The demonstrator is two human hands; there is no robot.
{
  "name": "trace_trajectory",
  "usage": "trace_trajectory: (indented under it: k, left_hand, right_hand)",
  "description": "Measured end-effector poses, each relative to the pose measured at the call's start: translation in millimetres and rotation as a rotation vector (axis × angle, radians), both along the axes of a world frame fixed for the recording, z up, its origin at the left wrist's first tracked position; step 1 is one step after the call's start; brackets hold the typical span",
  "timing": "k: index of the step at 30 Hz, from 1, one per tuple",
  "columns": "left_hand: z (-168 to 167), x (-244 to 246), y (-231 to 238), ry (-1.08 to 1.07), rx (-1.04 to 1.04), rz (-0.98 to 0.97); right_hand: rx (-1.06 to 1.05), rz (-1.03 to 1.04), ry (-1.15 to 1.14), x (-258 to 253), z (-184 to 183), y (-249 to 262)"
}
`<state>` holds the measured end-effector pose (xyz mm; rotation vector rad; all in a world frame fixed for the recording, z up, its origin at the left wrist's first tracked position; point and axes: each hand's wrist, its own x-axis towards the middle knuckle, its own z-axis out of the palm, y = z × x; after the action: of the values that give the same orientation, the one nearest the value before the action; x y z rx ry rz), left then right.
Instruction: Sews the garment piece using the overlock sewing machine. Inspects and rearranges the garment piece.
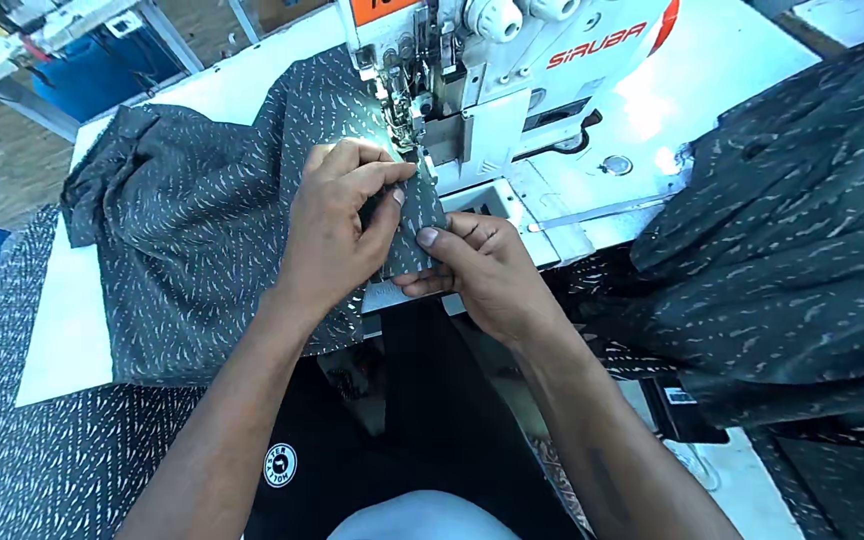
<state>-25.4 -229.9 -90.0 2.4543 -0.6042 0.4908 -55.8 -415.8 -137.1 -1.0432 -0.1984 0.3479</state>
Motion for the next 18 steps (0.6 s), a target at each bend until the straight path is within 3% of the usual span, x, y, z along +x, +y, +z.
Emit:
trace_trajectory:
  k: [7, 18]
  left_hand:
    - [0, 5, 12, -0.013, 0.044, -0.120]
    - [6, 36, 37, -0.164, 0.111, -0.443]
  right_hand:
    - [0.025, 0.001, -0.010, -2, 4, 0]
    - [-0.342, -0.207, -0.001, 36, 20, 10]
